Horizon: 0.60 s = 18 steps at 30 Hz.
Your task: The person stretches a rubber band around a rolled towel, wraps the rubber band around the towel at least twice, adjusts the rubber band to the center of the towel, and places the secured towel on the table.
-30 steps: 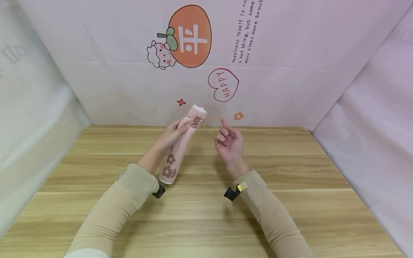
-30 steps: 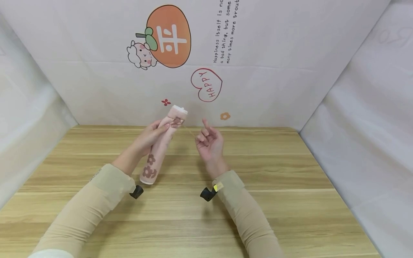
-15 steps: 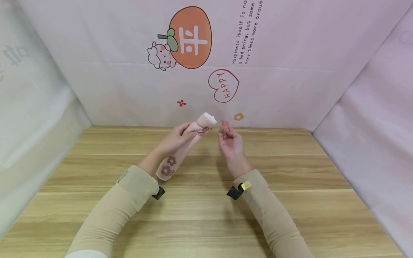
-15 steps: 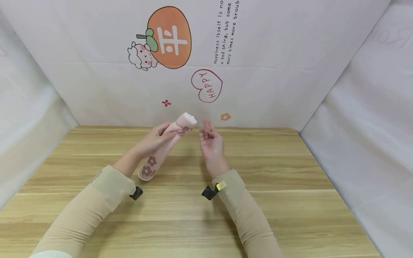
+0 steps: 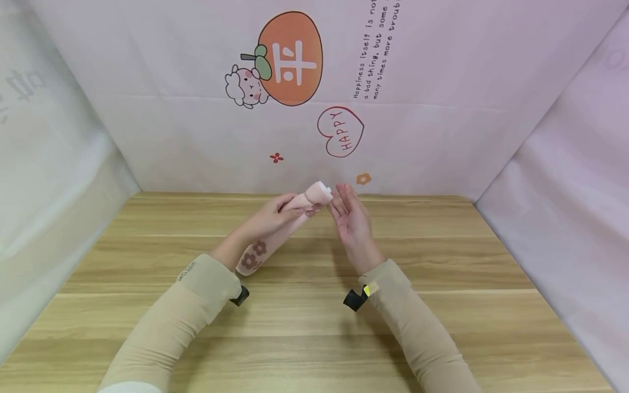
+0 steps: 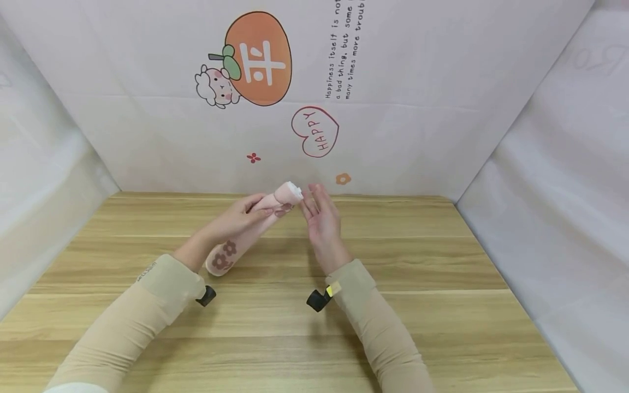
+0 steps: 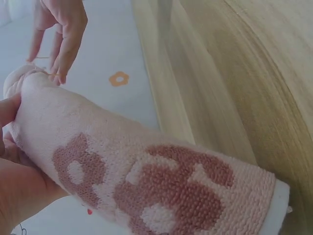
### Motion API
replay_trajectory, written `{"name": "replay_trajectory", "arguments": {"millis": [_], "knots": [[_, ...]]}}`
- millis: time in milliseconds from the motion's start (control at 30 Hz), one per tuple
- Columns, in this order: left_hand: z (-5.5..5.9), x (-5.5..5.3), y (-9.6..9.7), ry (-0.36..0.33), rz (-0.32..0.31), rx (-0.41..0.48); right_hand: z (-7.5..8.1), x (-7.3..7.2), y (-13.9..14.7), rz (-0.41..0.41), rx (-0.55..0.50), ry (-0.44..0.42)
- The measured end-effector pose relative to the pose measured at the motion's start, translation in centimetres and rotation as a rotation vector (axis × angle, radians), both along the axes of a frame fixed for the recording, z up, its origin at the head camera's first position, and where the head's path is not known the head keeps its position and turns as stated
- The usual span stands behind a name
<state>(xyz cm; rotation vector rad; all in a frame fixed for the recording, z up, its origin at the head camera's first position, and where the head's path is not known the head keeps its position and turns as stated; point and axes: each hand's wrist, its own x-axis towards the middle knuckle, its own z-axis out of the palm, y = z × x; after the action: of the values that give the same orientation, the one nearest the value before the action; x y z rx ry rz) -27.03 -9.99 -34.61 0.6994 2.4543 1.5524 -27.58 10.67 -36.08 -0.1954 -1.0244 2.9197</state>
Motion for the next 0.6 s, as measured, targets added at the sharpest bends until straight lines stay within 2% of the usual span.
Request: {"name": "replay_trajectory", "arguments": {"millis": [133,300,467,600], "knots": [[-0.1,0.0,-0.2,-0.017,0.001,0.009,0.0,0.1,-0.1,0.033,0.07,0.066],[-0.1,0.0,-0.4,-0.03,0.011,-0.007,0.1,0.3,0.3,0.13,0.16,0.13],[-0.1,0.0,-0.5,0.011,0.009,-0.068,0.0,0.5,1.1,0.266,0.274,0.166],[0.0,0.0,-0.5,0.057,-0.015,-0.099,-0.2,0.4,1.6,0.34,0.349,0.169]]}}
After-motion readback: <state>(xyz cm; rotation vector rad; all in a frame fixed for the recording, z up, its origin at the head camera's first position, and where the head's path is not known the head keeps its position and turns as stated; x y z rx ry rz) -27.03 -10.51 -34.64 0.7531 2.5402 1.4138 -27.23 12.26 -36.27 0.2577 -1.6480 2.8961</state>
